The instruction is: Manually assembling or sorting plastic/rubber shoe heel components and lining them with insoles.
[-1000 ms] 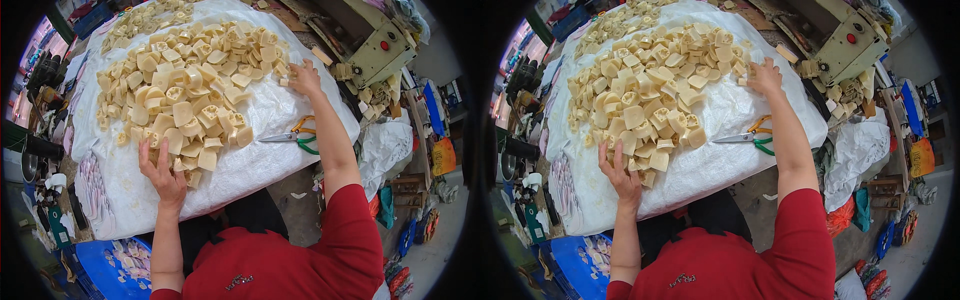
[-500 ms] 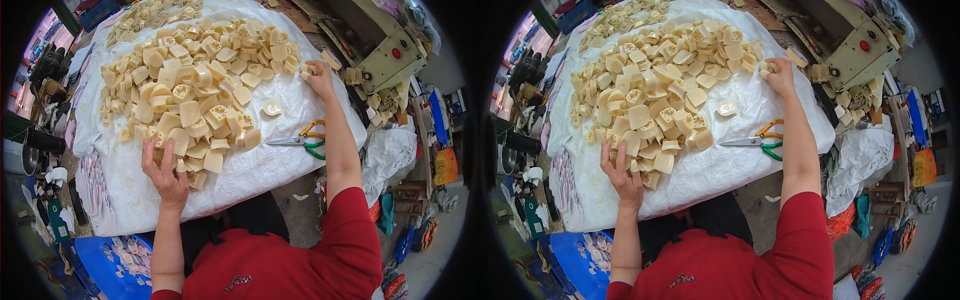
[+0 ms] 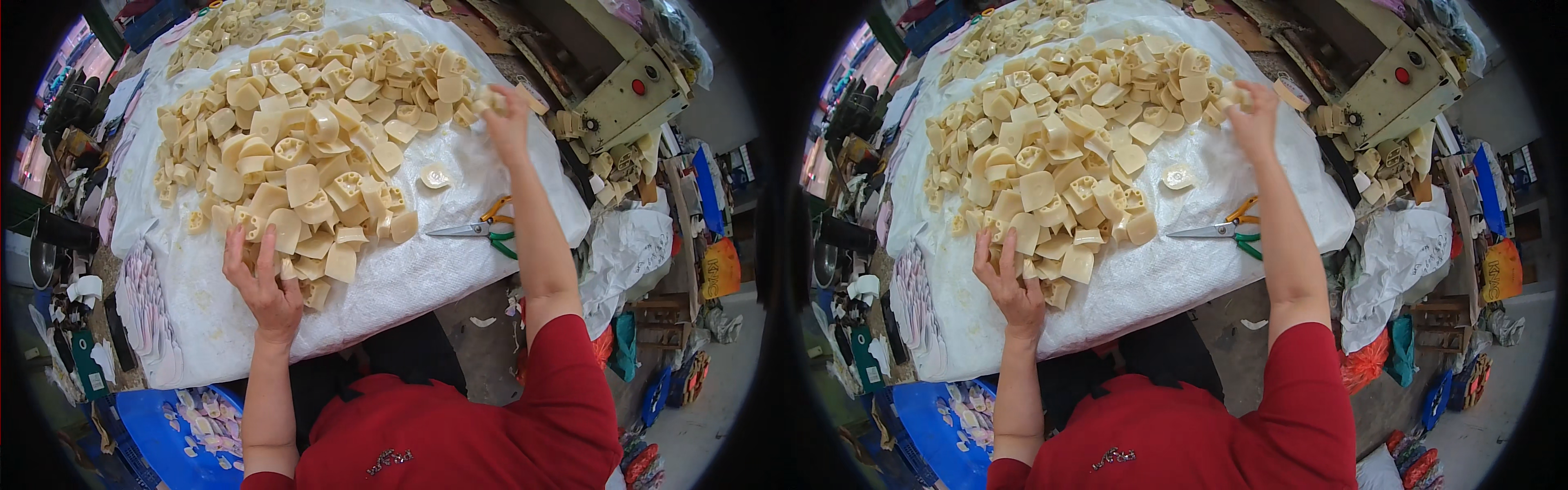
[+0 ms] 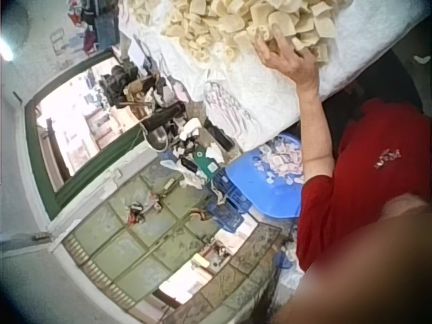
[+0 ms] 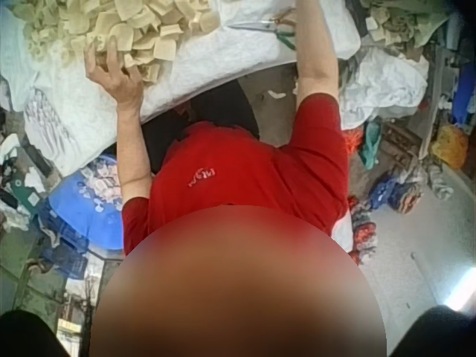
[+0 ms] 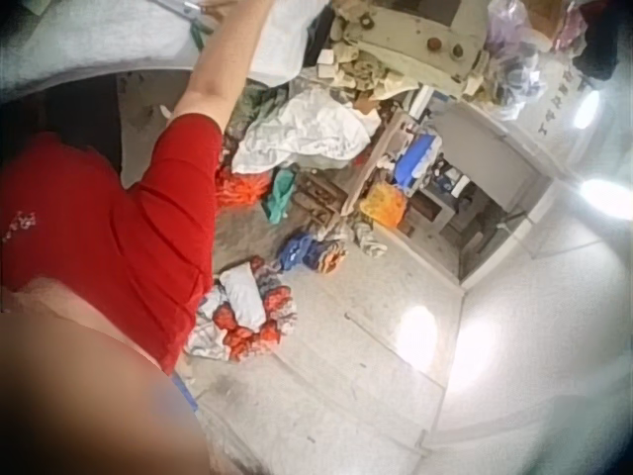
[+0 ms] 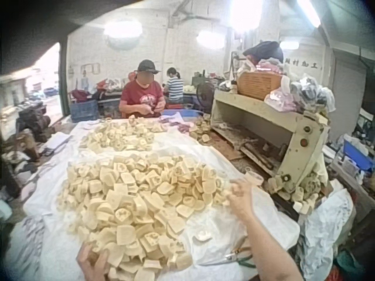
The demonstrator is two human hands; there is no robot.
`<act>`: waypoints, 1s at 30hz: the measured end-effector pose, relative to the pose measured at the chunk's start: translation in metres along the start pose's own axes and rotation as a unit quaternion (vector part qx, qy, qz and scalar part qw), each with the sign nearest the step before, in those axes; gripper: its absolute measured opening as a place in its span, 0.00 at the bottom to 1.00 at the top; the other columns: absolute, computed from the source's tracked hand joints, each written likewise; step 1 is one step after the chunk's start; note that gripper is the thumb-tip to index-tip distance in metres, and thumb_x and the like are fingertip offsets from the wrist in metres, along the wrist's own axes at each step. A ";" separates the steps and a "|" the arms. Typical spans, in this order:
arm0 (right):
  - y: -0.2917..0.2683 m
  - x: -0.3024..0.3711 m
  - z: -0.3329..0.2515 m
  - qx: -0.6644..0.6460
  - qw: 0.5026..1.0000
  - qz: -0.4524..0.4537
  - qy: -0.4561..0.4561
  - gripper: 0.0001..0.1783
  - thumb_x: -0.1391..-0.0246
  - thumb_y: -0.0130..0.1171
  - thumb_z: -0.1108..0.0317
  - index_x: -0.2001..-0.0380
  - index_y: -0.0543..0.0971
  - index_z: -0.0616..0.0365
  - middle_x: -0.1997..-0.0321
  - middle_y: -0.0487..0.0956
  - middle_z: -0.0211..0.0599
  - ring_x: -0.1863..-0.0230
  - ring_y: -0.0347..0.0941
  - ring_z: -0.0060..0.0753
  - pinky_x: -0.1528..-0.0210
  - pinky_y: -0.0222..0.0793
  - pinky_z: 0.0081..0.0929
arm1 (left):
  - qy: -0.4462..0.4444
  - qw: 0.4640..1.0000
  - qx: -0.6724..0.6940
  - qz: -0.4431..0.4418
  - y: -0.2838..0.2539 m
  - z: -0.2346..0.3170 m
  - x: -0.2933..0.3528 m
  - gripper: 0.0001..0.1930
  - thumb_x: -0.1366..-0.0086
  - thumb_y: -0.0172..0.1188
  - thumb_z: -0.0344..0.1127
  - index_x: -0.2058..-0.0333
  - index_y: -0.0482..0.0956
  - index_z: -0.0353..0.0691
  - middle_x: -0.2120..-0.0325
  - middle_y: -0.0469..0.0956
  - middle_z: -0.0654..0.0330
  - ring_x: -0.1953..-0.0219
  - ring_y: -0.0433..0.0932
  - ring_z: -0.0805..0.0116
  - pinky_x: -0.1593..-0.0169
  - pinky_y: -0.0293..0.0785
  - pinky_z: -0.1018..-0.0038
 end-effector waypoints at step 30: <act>0.027 0.016 -0.128 -0.418 0.886 -0.161 0.118 0.21 0.54 0.54 0.75 0.53 0.72 0.57 0.48 0.70 0.41 0.52 0.73 0.37 0.55 0.74 0.28 | 0.003 1.000 0.013 0.021 -0.005 -0.001 -0.002 0.27 0.52 0.51 0.22 0.49 0.72 0.37 0.44 0.60 0.45 0.39 0.57 0.46 0.37 0.53 0.57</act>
Point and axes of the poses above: each hand's wrist, its own x-axis away from the middle knuckle, its own y-axis out of the palm, z = x × y, the point moved 9 cm from there along -x, towards the middle knuckle
